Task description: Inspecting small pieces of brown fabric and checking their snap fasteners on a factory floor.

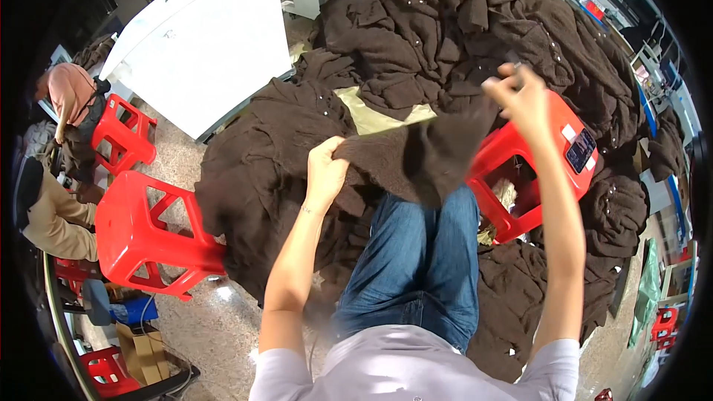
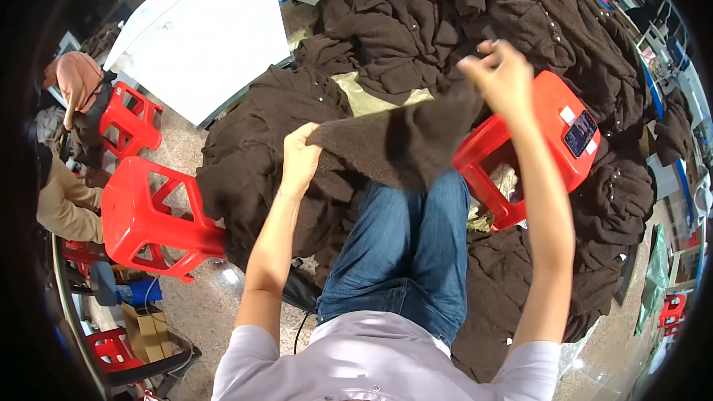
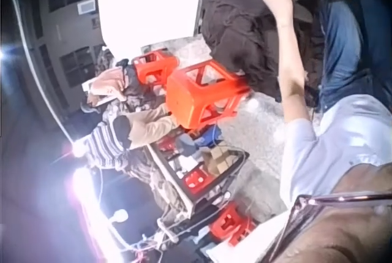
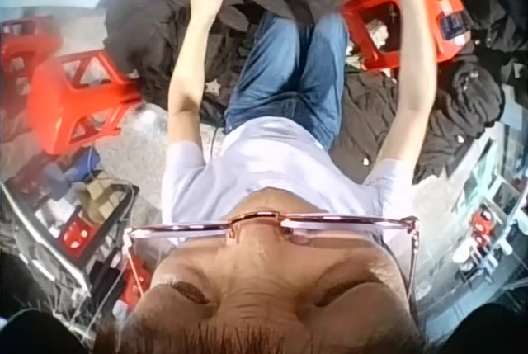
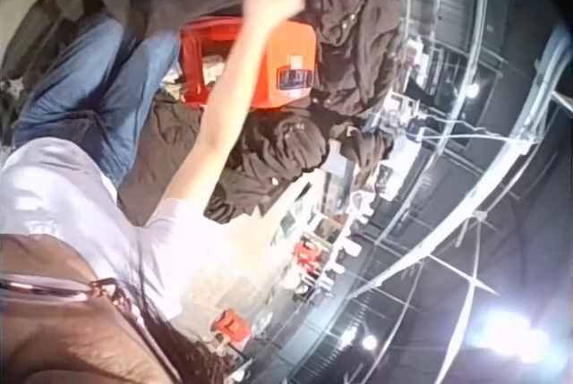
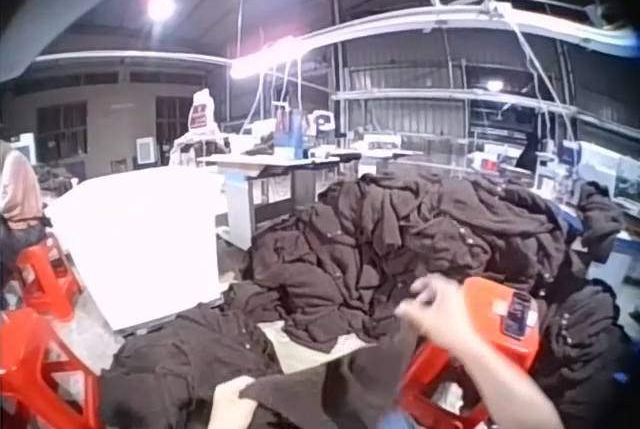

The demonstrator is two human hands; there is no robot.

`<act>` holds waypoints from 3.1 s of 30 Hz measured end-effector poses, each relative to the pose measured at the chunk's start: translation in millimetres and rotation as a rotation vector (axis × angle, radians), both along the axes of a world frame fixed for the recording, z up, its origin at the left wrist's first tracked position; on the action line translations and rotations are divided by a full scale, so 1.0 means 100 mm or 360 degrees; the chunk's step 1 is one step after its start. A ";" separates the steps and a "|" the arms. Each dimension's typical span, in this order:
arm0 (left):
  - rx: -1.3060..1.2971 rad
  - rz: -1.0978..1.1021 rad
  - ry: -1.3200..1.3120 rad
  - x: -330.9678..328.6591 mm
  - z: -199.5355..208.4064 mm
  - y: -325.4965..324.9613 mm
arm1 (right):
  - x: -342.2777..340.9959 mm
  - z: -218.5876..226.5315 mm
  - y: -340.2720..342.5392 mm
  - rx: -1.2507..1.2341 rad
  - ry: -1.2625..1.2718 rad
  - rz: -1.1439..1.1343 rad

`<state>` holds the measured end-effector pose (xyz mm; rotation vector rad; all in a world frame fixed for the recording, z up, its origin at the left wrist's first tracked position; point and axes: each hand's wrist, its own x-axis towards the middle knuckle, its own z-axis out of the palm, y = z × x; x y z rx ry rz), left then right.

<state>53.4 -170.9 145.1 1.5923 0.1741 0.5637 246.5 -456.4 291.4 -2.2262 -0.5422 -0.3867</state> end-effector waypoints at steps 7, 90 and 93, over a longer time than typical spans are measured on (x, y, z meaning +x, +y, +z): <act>-0.0274 -0.0489 0.0189 0.14 0.58 -0.65 | -0.93 -0.95 0.56 0.0294 0.0466 0.0912; 0.0320 0.0334 0.0130 -1.14 -0.87 -1.32 | -2.51 -2.06 0.23 0.0775 0.1943 0.0334; 0.0328 0.0365 0.0169 -1.16 -0.86 -1.32 | -2.53 -2.03 0.26 0.0791 0.1932 0.0293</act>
